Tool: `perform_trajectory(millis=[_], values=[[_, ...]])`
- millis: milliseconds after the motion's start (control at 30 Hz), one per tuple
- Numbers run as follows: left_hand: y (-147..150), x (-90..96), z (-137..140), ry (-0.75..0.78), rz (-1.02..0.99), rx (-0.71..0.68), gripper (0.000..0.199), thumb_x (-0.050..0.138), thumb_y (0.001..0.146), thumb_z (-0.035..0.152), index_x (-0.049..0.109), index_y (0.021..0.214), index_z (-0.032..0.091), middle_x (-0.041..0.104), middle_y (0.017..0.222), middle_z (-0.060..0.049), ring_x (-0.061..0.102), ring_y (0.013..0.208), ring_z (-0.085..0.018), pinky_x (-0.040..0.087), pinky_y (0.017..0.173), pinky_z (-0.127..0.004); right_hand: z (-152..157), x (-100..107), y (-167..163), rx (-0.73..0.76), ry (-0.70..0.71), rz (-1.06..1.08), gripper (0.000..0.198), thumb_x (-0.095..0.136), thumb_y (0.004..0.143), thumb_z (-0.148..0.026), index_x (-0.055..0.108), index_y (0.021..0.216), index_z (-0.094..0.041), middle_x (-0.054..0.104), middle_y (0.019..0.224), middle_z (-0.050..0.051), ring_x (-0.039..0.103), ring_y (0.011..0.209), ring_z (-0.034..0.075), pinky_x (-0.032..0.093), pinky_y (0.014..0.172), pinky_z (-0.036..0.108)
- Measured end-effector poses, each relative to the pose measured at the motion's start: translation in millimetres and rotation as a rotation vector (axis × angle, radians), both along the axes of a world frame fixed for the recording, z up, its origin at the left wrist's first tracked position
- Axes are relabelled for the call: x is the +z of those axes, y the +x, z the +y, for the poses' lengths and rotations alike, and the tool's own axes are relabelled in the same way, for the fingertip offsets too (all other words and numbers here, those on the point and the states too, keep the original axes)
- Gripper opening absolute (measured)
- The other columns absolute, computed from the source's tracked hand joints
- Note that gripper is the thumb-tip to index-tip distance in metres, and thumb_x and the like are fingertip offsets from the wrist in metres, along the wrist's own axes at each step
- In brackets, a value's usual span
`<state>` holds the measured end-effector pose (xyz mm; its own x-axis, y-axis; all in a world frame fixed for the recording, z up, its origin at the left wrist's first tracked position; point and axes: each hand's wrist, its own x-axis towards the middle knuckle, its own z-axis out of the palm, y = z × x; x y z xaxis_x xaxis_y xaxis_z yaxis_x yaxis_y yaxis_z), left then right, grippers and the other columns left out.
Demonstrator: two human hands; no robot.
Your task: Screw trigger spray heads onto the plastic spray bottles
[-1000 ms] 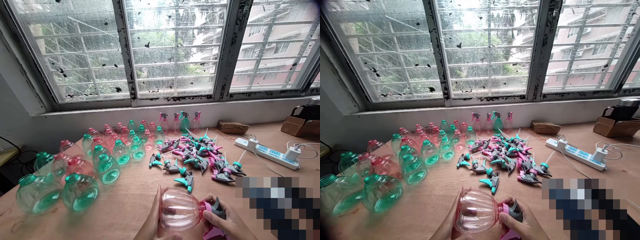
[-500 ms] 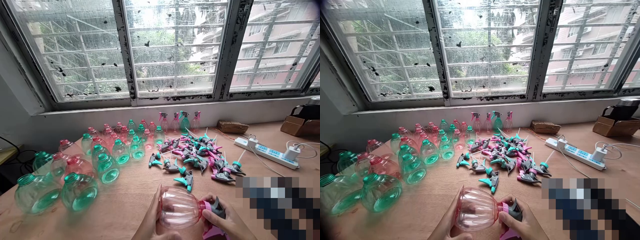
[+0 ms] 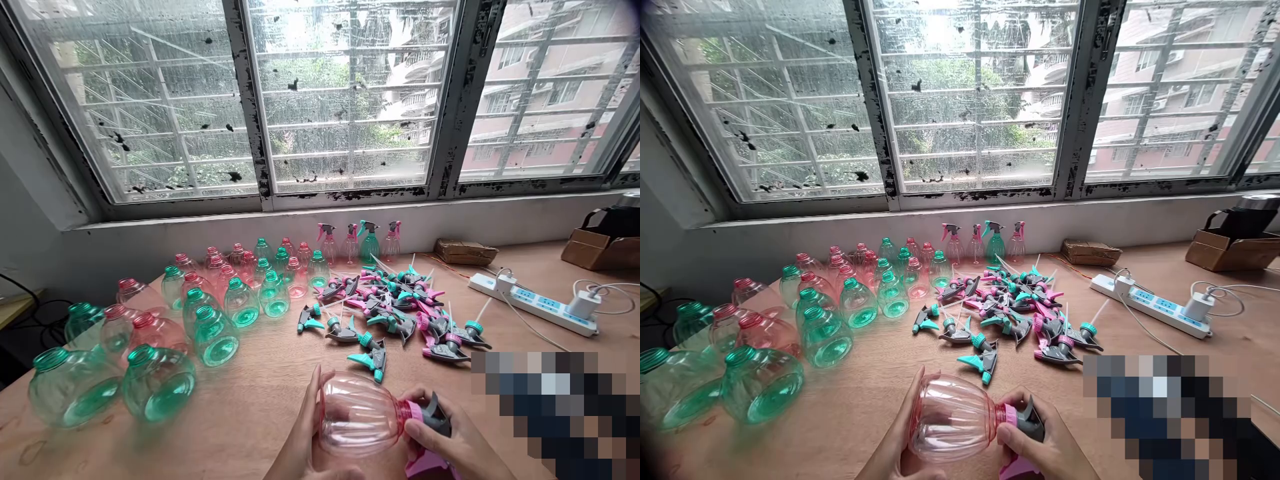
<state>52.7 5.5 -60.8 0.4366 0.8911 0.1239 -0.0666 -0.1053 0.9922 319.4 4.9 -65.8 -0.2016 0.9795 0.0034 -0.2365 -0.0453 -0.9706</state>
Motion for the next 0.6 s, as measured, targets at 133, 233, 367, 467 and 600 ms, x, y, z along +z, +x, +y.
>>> perform_trajectory(millis=[133,233,367,467,600], values=[[0,0.6,-1,-0.051,-0.015,-0.001,0.111,0.083,0.075,0.052,0.012,0.159,0.033,0.017,0.162,-0.012,0.049,0.125,-0.031,0.046,0.103,-0.039,0,1,0,-0.018,0.015,-0.037,0.034,0.083,0.077,-0.043,0.069,0.09,-0.015,0.073,0.061,0.0,0.066,0.055,0.016,0.05,0.055,0.025],[2,0.0,0,-0.02,-0.01,0.001,0.109,0.083,0.076,0.049,0.013,0.158,0.035,0.024,0.16,-0.011,0.05,0.125,-0.03,0.043,0.105,-0.037,0,3,0,-0.023,0.014,-0.055,0.033,0.082,0.078,-0.043,0.069,0.09,-0.015,0.072,0.061,0.0,0.065,0.055,0.017,0.049,0.056,0.026],[5,1.4,3,-0.023,-0.014,0.006,0.109,0.081,0.08,0.044,0.006,0.159,0.035,0.038,0.152,-0.013,0.06,0.114,-0.025,0.044,0.102,-0.036,-2,6,0,-0.021,0.013,-0.072,0.033,0.081,0.078,-0.044,0.069,0.089,-0.015,0.073,0.061,0.0,0.065,0.055,0.017,0.048,0.056,0.027],[6,4.9,5,-0.058,-0.058,-0.046,0.121,0.083,0.078,0.044,-0.005,0.16,0.026,0.058,0.132,-0.015,0.061,0.115,-0.028,0.044,0.103,-0.039,-2,7,-1,-0.022,0.004,-0.075,0.034,0.081,0.078,-0.045,0.068,0.089,-0.015,0.073,0.062,0.001,0.066,0.055,0.017,0.049,0.056,0.027],[1,10.7,5,-0.165,-0.111,-0.06,0.129,0.084,0.071,0.055,-0.005,0.16,0.025,0.048,0.145,-0.018,0.054,0.126,-0.033,0.04,0.109,-0.043,-2,7,-1,-0.024,0.003,-0.077,0.035,0.08,0.078,-0.047,0.068,0.09,-0.016,0.073,0.062,0.0,0.065,0.056,0.017,0.048,0.056,0.027]])
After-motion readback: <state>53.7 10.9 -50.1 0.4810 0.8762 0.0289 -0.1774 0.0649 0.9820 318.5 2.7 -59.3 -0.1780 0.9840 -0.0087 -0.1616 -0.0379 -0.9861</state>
